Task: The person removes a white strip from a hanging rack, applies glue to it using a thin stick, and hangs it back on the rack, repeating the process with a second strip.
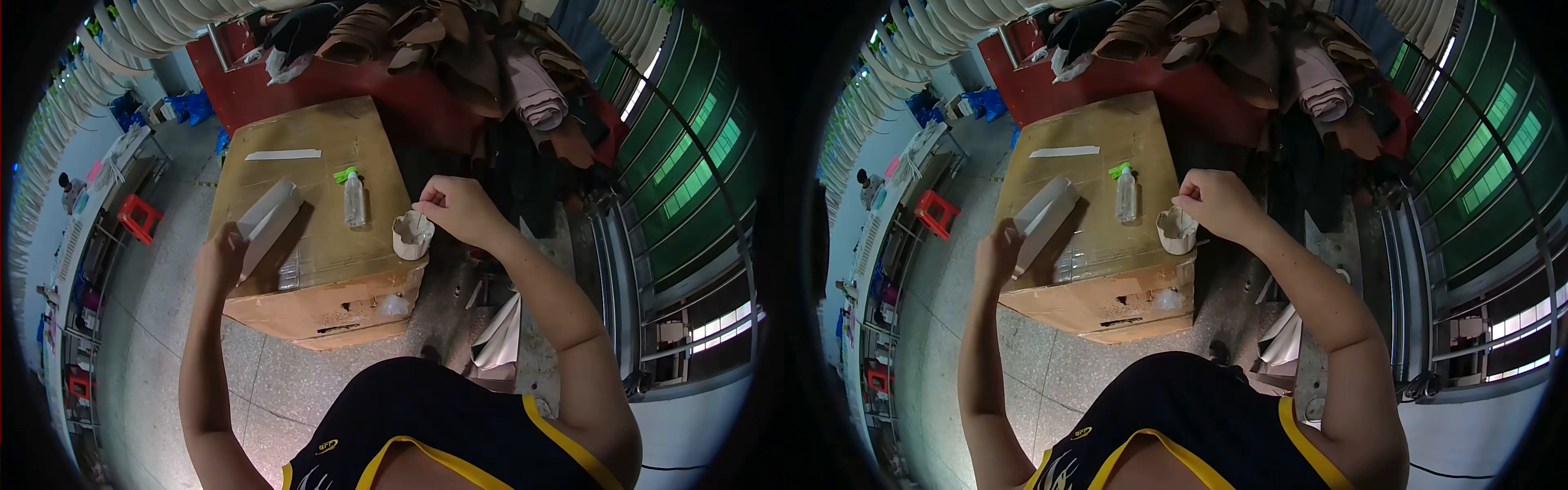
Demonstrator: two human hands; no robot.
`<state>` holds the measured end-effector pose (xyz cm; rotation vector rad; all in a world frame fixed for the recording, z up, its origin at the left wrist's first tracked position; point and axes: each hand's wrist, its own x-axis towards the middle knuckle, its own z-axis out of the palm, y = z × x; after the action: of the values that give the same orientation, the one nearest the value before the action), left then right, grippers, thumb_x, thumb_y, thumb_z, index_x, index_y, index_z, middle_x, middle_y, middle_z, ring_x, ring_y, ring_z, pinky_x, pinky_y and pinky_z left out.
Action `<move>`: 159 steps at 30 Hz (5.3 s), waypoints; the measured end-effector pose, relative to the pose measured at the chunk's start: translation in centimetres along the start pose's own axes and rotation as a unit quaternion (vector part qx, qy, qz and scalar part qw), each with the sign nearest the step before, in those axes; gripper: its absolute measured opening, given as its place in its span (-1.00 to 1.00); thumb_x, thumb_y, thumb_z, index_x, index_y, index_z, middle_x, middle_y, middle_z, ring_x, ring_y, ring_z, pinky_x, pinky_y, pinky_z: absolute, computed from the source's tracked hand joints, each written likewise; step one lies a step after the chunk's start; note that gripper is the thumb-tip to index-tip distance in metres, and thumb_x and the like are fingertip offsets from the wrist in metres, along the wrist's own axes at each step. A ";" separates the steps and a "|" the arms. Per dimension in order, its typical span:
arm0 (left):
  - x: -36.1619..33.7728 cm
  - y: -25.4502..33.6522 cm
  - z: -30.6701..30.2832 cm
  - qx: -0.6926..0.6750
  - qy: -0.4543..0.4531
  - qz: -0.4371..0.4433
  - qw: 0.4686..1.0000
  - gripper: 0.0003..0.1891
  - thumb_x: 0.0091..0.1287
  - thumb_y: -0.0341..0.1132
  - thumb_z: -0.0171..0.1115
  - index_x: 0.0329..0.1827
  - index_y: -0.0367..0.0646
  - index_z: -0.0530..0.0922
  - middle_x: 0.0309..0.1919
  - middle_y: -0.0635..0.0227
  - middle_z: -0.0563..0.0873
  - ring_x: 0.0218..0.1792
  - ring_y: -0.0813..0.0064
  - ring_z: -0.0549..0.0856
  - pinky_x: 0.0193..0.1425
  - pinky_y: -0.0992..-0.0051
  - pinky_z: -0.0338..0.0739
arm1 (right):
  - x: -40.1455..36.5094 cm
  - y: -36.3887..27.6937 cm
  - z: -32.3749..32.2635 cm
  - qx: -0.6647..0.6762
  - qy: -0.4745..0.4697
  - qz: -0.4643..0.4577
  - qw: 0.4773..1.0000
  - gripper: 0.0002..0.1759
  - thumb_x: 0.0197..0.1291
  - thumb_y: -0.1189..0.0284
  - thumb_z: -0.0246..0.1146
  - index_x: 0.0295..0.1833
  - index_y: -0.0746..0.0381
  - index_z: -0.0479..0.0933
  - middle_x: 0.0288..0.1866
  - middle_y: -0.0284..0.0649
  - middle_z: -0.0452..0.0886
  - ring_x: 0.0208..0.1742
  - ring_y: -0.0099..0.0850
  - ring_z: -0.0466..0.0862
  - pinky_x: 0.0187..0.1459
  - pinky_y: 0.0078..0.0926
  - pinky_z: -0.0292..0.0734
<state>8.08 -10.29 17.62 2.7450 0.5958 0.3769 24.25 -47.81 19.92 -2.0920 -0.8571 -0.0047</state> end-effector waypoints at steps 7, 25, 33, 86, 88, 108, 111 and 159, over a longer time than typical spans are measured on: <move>-3.4 -0.9 0.3 -0.180 0.261 0.114 0.941 -0.69 0.33 -0.38 0.28 0.12 -0.12 0.53 -0.06 0.18 0.71 -0.13 0.17 0.71 -0.07 0.27 0.59 | 0.1 1.1 0.7 -0.037 -0.015 0.011 0.999 -0.74 0.14 0.31 0.37 -0.34 0.31 0.61 -0.44 -0.13 0.68 -0.43 -0.32 0.68 -0.35 -0.41 0.54; -10.4 4.3 8.2 -0.805 0.002 0.097 0.586 -0.72 0.30 -0.48 0.28 0.03 -0.07 0.50 -0.31 0.36 0.59 -0.18 0.39 0.55 0.02 0.30 0.49 | 2.7 -5.6 -7.7 0.043 0.020 -0.080 0.996 -0.77 0.14 0.37 0.41 -0.31 0.32 0.59 -0.47 -0.31 0.63 -0.42 -0.57 0.62 -0.37 -0.60 0.51; -10.8 6.5 10.2 -0.823 -0.089 0.128 0.546 -0.77 0.27 -0.42 0.34 -0.03 -0.10 0.58 -0.27 0.35 0.62 -0.17 0.36 0.57 0.04 0.31 0.43 | -0.8 -5.6 -13.9 0.254 0.148 -0.047 0.955 -0.89 0.28 0.40 0.30 -0.23 0.20 0.53 -0.39 -0.40 0.61 -0.45 -0.69 0.55 -0.39 -0.74 0.40; -13.3 8.5 11.1 -0.809 -0.210 0.098 0.541 -0.86 0.26 -0.37 0.36 -0.14 -0.05 0.62 -0.36 0.37 0.55 -0.23 0.38 0.49 0.00 0.32 0.37 | -2.4 0.4 -1.6 0.700 0.137 0.100 0.693 -0.92 0.33 0.48 0.21 -0.27 0.19 0.54 -0.39 -0.32 0.59 -0.49 -0.64 0.51 -0.45 -0.70 0.38; -13.4 8.5 11.0 -0.811 -0.208 0.097 0.539 -0.86 0.26 -0.36 0.36 -0.15 -0.06 0.62 -0.37 0.35 0.55 -0.23 0.38 0.50 -0.01 0.32 0.37 | -2.5 0.2 -1.6 0.698 0.134 0.101 0.696 -0.91 0.32 0.48 0.21 -0.30 0.17 0.53 -0.40 -0.33 0.60 -0.49 -0.65 0.51 -0.44 -0.69 0.37; -13.3 9.7 10.4 -0.832 -0.165 0.078 0.525 -0.83 0.30 -0.41 0.31 -0.07 -0.01 0.59 -0.36 0.41 0.52 -0.24 0.40 0.48 -0.04 0.36 0.37 | -5.9 -0.3 2.8 0.625 0.064 0.108 0.770 -0.88 0.31 0.54 0.17 -0.32 0.16 0.44 -0.39 -0.30 0.60 -0.52 -0.63 0.49 -0.47 -0.70 0.33; -13.1 10.2 10.0 -0.855 -0.147 0.084 0.491 -0.83 0.31 -0.42 0.29 -0.08 0.00 0.57 -0.38 0.47 0.50 -0.28 0.46 0.44 -0.07 0.40 0.36 | -6.6 0.0 3.8 0.592 0.048 0.119 0.795 -0.88 0.29 0.55 0.19 -0.32 0.17 0.43 -0.38 -0.28 0.60 -0.53 -0.62 0.49 -0.47 -0.69 0.36; -6.7 8.2 -8.7 -0.337 -0.002 0.099 0.936 -0.51 0.08 -0.58 0.26 0.14 -0.19 0.47 -0.27 0.29 0.70 -0.21 0.54 0.66 0.02 0.49 0.54 | -4.4 -2.7 -5.6 0.628 0.125 0.006 0.768 -0.89 0.32 0.49 0.15 -0.31 0.15 0.42 -0.40 -0.31 0.58 -0.55 -0.63 0.45 -0.46 -0.70 0.33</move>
<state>2.37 -18.24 27.24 2.1367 0.1366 0.5089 20.95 -53.19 24.11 -0.7803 -0.4279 0.2328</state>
